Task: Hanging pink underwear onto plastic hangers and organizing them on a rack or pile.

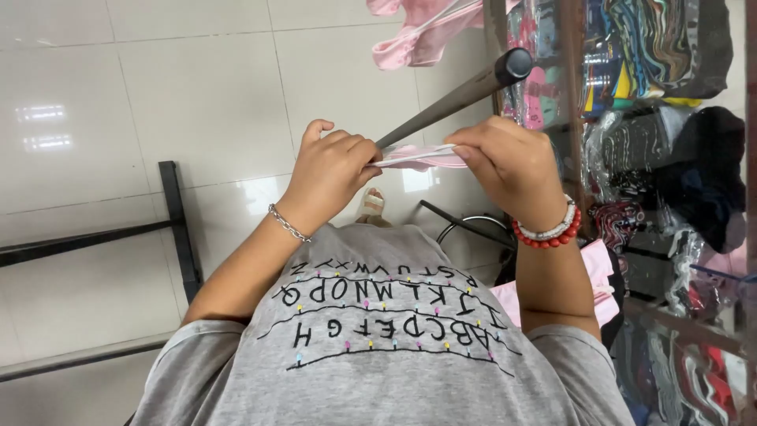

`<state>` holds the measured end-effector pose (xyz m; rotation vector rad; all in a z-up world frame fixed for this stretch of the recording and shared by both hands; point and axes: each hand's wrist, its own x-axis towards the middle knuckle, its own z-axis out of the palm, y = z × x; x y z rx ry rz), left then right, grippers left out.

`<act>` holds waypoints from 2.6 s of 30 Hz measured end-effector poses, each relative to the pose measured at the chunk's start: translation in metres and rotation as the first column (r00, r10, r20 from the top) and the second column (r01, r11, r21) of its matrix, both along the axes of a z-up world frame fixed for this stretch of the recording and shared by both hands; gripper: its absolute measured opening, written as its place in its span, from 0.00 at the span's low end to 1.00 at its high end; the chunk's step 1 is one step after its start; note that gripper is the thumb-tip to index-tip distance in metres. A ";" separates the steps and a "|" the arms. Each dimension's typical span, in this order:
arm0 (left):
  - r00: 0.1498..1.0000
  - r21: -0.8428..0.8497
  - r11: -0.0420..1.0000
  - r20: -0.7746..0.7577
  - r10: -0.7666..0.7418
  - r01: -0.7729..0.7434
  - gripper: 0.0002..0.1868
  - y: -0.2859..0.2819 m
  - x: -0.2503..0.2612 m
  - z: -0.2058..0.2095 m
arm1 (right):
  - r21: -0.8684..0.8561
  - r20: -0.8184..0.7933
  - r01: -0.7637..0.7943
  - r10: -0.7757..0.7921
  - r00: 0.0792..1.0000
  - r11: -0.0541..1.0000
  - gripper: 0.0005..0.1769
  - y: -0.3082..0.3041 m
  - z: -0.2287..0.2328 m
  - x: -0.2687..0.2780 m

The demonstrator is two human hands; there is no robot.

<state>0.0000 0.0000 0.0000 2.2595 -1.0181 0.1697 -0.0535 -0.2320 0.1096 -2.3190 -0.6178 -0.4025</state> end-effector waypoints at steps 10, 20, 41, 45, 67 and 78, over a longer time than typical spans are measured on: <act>0.997 0.057 0.997 0.052 0.049 -0.052 0.05 -0.033 0.018 0.037 | 0.181 -0.083 -0.101 0.118 0.990 0.978 0.11 -0.088 0.014 0.031; 0.983 0.050 0.986 -0.084 0.160 -0.157 0.04 -0.045 0.027 0.058 | 0.075 -0.162 -0.087 0.099 0.982 0.993 0.19 -0.137 -0.031 0.030; 0.981 0.000 0.982 0.044 0.189 -0.189 0.04 -0.034 0.041 0.055 | 0.078 -0.203 0.094 -0.077 0.976 0.992 0.07 -0.121 -0.032 0.047; 0.981 -0.005 0.984 0.084 0.176 -0.177 0.04 -0.030 0.047 0.055 | -0.007 -0.145 0.104 -0.104 0.984 0.995 0.06 -0.120 -0.046 0.051; 0.967 -0.016 0.967 0.030 0.254 -0.254 0.04 0.073 0.064 0.042 | 0.151 -0.360 0.288 -0.218 0.907 0.946 0.18 -0.104 -0.025 0.020; 0.815 -0.061 0.845 0.237 0.529 -0.531 0.06 0.107 0.194 -0.029 | -0.056 -0.346 0.374 -0.370 0.862 0.926 0.14 -0.103 -0.034 0.020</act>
